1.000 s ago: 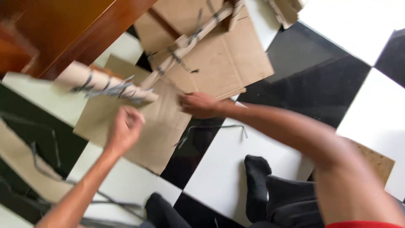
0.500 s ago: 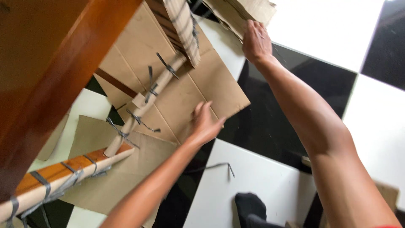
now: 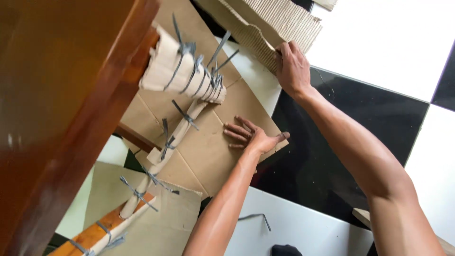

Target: Wrapping wooden furniture legs with corrugated cardboard and securing them with plastic ties

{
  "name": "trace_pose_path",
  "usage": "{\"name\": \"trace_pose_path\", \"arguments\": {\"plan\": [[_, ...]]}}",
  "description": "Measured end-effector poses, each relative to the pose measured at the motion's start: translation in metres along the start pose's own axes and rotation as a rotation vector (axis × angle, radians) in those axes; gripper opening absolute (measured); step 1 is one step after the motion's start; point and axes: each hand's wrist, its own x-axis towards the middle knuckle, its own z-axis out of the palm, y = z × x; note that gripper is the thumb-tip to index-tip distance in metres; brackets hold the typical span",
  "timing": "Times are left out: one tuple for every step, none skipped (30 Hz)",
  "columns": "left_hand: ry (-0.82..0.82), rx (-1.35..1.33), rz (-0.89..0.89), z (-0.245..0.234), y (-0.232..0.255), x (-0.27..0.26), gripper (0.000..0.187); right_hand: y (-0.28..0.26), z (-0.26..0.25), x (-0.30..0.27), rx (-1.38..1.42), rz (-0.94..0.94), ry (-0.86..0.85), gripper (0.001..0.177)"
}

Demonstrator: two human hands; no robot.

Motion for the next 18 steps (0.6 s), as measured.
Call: {"name": "trace_pose_path", "arguments": {"plan": [[0.0,0.007,0.002,0.005,-0.001,0.005,0.168,-0.003,-0.005,0.007,0.0,0.006,0.004,0.009],[-0.028,-0.008,0.053,0.01,-0.001,0.011,0.156,-0.005,-0.01,0.013,0.013,-0.028,0.044,0.01],[-0.057,-0.026,0.106,0.016,-0.001,0.016,0.145,-0.007,-0.017,0.02,0.023,-0.064,0.083,0.013],[-0.058,-0.021,0.109,0.009,0.009,0.008,0.145,-0.002,-0.014,0.029,0.021,-0.06,0.086,0.013],[-0.024,0.052,-0.044,0.002,0.019,0.001,0.155,0.004,-0.012,0.038,-0.041,-0.038,0.077,0.01],[0.012,0.124,-0.196,-0.004,0.029,-0.006,0.167,0.01,-0.009,0.046,-0.103,-0.016,0.067,0.008],[0.009,0.129,-0.193,-0.002,0.032,-0.004,0.167,0.021,0.001,0.054,-0.106,-0.011,0.067,0.008],[0.027,0.125,-0.194,0.0,0.034,-0.001,0.168,0.032,0.01,0.061,-0.166,0.055,-0.034,0.028],[0.04,0.125,-0.2,0.003,0.033,-0.001,0.169,0.04,0.021,0.064,-0.222,0.126,-0.141,0.049],[0.032,0.135,-0.204,0.001,0.035,-0.005,0.169,0.046,0.03,0.057,-0.221,0.138,-0.147,0.049],[0.002,0.153,-0.238,-0.004,0.041,-0.005,0.168,0.053,0.039,0.057,-0.172,0.162,-0.188,0.056],[-0.028,0.171,-0.272,-0.01,0.047,-0.006,0.167,0.058,0.048,0.057,-0.122,0.186,-0.229,0.065],[-0.026,0.176,-0.271,-0.016,0.052,-0.009,0.167,0.059,0.05,0.056,-0.12,0.19,-0.225,0.065],[-0.062,0.132,-0.292,-0.021,0.057,-0.011,0.166,0.059,0.053,0.055,-0.087,0.195,-0.257,0.048],[-0.099,0.085,-0.314,-0.026,0.061,-0.014,0.165,0.059,0.056,0.053,-0.053,0.199,-0.291,0.03],[-0.098,0.088,-0.315,-0.027,0.062,-0.012,0.165,0.054,0.051,0.061,-0.051,0.201,-0.29,0.03],[-0.11,0.1,-0.333,-0.027,0.063,-0.01,0.165,0.049,0.045,0.068,-0.071,0.2,-0.259,0.03],[-0.122,0.111,-0.35,-0.027,0.064,-0.008,0.165,0.044,0.04,0.075,-0.092,0.199,-0.227,0.032]]}}
